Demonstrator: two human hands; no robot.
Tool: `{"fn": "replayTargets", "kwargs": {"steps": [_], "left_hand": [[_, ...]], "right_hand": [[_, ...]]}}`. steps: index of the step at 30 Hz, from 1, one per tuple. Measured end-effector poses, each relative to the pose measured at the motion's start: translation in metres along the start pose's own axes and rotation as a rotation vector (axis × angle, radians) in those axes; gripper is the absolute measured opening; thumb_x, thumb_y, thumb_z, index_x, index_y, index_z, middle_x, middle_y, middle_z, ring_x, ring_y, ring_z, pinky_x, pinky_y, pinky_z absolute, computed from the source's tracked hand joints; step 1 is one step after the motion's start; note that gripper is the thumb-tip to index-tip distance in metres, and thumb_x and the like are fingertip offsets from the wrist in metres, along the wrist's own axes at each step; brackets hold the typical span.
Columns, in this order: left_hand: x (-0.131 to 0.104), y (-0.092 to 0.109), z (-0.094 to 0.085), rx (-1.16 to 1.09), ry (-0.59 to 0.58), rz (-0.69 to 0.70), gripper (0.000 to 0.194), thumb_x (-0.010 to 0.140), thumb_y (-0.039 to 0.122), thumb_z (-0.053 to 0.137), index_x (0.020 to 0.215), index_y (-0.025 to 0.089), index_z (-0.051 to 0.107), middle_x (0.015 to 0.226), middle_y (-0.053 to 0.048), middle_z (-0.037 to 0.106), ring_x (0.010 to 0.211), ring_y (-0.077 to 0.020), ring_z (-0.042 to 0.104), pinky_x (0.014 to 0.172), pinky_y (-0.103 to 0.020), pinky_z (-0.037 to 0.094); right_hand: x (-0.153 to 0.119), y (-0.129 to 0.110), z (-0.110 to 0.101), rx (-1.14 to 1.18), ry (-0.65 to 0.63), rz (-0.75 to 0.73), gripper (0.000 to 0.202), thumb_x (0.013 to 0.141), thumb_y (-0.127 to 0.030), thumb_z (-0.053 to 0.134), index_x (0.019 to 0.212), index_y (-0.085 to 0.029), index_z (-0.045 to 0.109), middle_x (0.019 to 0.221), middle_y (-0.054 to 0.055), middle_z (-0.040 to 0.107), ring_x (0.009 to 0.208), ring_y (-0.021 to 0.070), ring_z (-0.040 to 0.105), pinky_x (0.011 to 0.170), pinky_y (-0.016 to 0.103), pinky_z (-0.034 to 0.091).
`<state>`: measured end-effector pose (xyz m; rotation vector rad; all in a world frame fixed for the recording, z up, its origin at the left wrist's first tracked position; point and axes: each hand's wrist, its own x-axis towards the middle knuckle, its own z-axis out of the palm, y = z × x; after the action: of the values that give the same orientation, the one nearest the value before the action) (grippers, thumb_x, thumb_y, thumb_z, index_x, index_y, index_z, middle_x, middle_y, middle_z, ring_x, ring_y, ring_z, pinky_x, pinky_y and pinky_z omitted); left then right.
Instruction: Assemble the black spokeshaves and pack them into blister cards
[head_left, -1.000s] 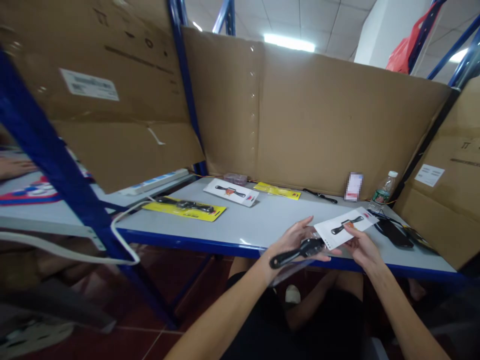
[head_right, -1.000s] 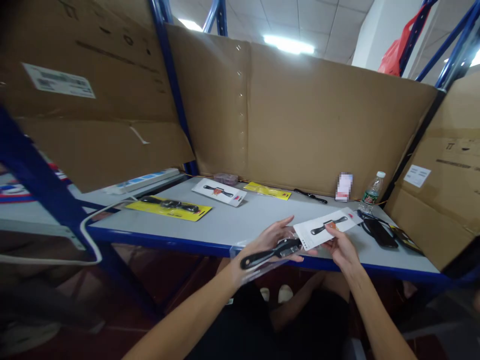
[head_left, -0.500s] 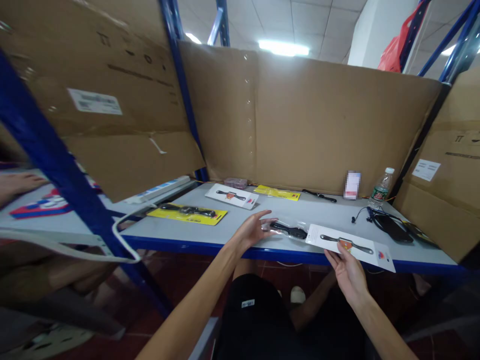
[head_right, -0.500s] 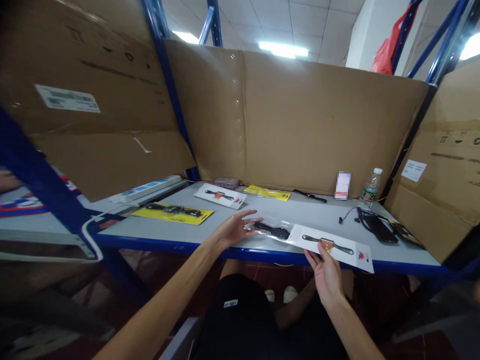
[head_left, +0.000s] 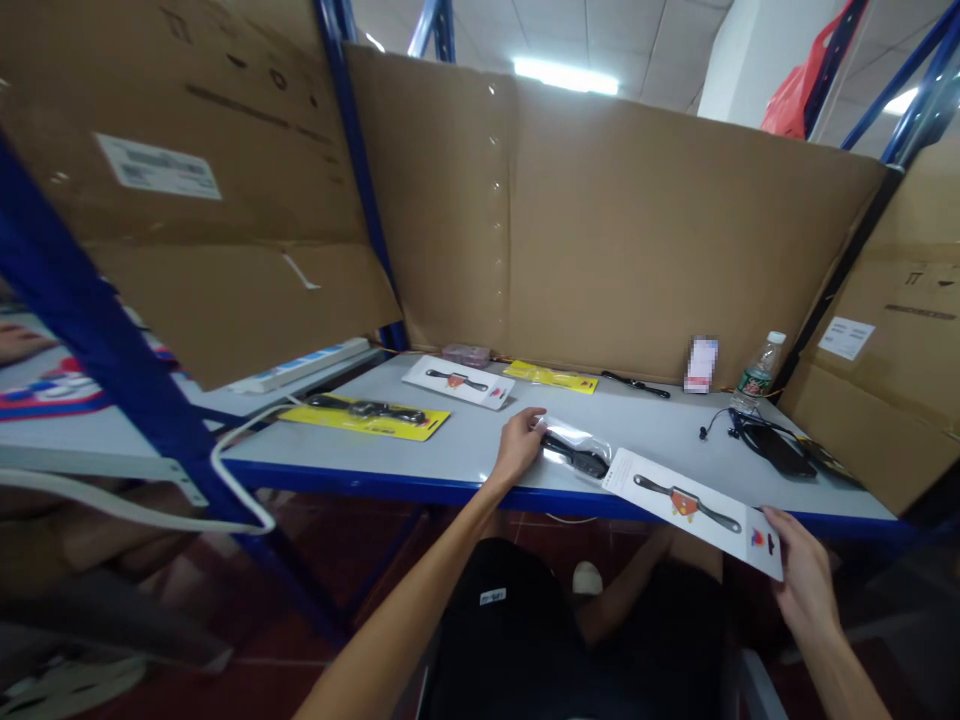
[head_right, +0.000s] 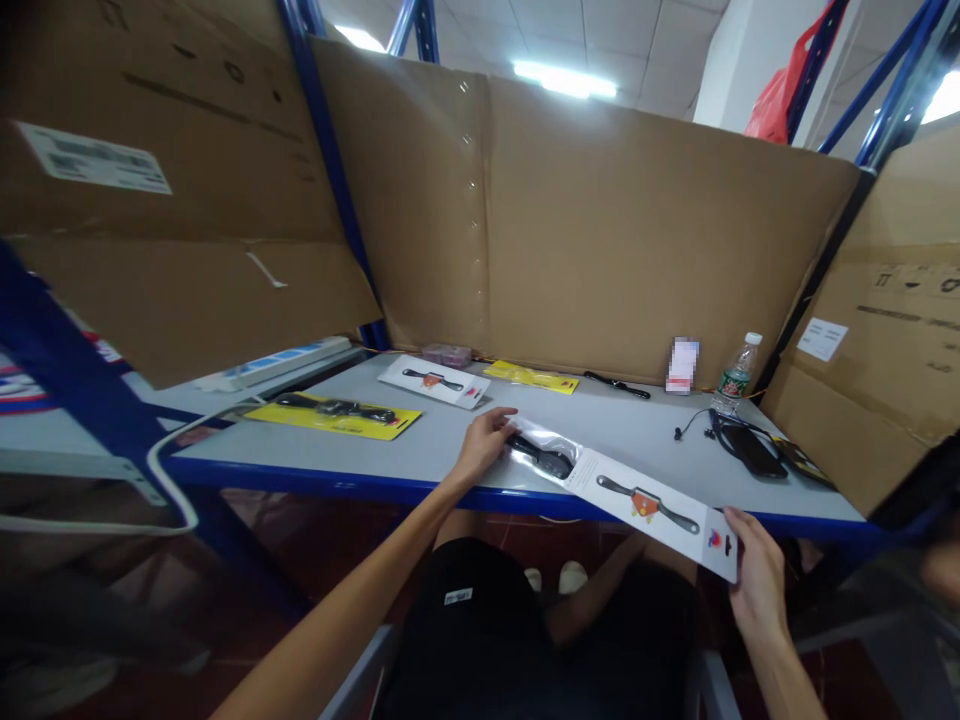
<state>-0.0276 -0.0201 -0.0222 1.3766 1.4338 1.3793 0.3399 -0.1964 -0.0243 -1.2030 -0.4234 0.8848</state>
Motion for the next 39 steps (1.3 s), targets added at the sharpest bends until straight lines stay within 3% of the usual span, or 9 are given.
{"fn": "replayTargets", "kwargs": {"steps": [4, 9, 15, 22, 26, 29, 31, 35, 39], "left_hand": [[-0.005, 0.003, -0.001, 0.208, 0.044, 0.115, 0.032, 0.080, 0.012, 0.059, 0.108, 0.016, 0.074, 0.077, -0.005, 0.069, 0.087, -0.0244, 0.066, 0.086, -0.032, 0.047], [-0.012, 0.004, -0.003, 0.360, 0.057, 0.132, 0.033, 0.085, 0.020, 0.060, 0.116, 0.017, 0.071, 0.078, -0.007, 0.069, 0.088, -0.0293, 0.066, 0.083, -0.034, 0.044], [-0.009, 0.002, -0.002, 0.381, 0.013, 0.112, 0.020, 0.091, 0.027, 0.058, 0.100, 0.019, 0.073, 0.087, -0.010, 0.074, 0.089, -0.0289, 0.067, 0.081, -0.032, 0.045], [-0.011, 0.008, 0.000, 0.311, -0.032, 0.112, 0.022, 0.095, 0.028, 0.049, 0.090, 0.020, 0.069, 0.088, -0.010, 0.073, 0.091, -0.0281, 0.066, 0.083, -0.033, 0.045], [-0.015, 0.010, -0.003, 0.253, -0.061, 0.101, 0.030, 0.096, 0.034, 0.044, 0.076, 0.020, 0.060, 0.079, -0.007, 0.067, 0.083, -0.0247, 0.064, 0.073, -0.030, 0.047], [-0.019, 0.010, -0.005, 0.212, -0.095, 0.037, 0.028, 0.094, 0.041, 0.044, 0.082, 0.020, 0.057, 0.066, -0.002, 0.057, 0.059, -0.0195, 0.057, 0.050, -0.026, 0.041], [-0.022, 0.012, -0.006, 0.105, -0.150, -0.076, 0.026, 0.085, 0.045, 0.056, 0.090, 0.020, 0.057, 0.060, 0.003, 0.051, 0.047, -0.0158, 0.048, 0.039, -0.023, 0.033], [-0.017, 0.018, -0.016, -0.072, -0.304, -0.257, 0.044, 0.066, 0.050, 0.077, 0.089, 0.021, 0.054, 0.058, 0.005, 0.053, 0.046, -0.0144, 0.049, 0.037, -0.022, 0.037], [0.012, 0.012, -0.043, 0.119, -0.240, -0.255, 0.051, 0.067, 0.053, 0.076, 0.103, 0.021, 0.059, 0.063, 0.001, 0.059, 0.048, -0.0189, 0.057, 0.042, -0.027, 0.046]], "right_hand": [[-0.001, -0.003, 0.000, -0.146, -0.096, 0.060, 0.039, 0.059, -0.025, 0.088, 0.093, -0.015, 0.072, 0.066, -0.001, 0.068, 0.047, 0.0128, 0.060, 0.035, 0.019, 0.044], [-0.021, 0.009, -0.003, -0.148, -0.221, 0.038, 0.040, 0.055, -0.026, 0.093, 0.081, -0.017, 0.065, 0.060, -0.006, 0.057, 0.040, 0.0065, 0.048, 0.031, 0.016, 0.033], [-0.016, 0.008, 0.003, -0.112, -0.217, -0.028, 0.042, 0.054, -0.027, 0.091, 0.084, -0.016, 0.063, 0.060, -0.007, 0.056, 0.038, 0.0050, 0.043, 0.031, 0.016, 0.032], [-0.037, 0.022, 0.055, -0.465, -0.403, -0.058, 0.050, 0.077, -0.064, 0.070, 0.096, -0.022, 0.048, 0.057, -0.008, 0.058, 0.037, 0.0115, 0.054, 0.028, 0.016, 0.031], [-0.043, 0.035, 0.098, -0.716, -0.542, -0.065, 0.047, 0.088, -0.069, 0.049, 0.097, -0.025, 0.037, 0.050, -0.008, 0.060, 0.029, 0.0125, 0.049, 0.025, 0.016, 0.027], [-0.033, 0.025, 0.116, -0.869, -0.615, -0.110, 0.043, 0.090, -0.066, 0.049, 0.094, -0.026, 0.034, 0.045, -0.009, 0.058, 0.026, 0.0110, 0.044, 0.026, 0.015, 0.025], [-0.020, 0.011, 0.121, -0.927, -0.658, -0.111, 0.043, 0.088, -0.063, 0.056, 0.092, -0.026, 0.035, 0.047, -0.009, 0.058, 0.025, 0.0098, 0.042, 0.027, 0.016, 0.024], [0.021, -0.010, 0.129, -0.975, -0.753, -0.129, 0.036, 0.091, -0.056, 0.057, 0.087, -0.024, 0.042, 0.050, -0.008, 0.058, 0.030, 0.0092, 0.043, 0.031, 0.018, 0.028], [0.067, -0.012, 0.149, -1.108, -0.954, -0.118, 0.029, 0.095, -0.049, 0.055, 0.096, -0.020, 0.059, 0.052, -0.003, 0.063, 0.039, 0.0139, 0.053, 0.040, 0.022, 0.038]]}}
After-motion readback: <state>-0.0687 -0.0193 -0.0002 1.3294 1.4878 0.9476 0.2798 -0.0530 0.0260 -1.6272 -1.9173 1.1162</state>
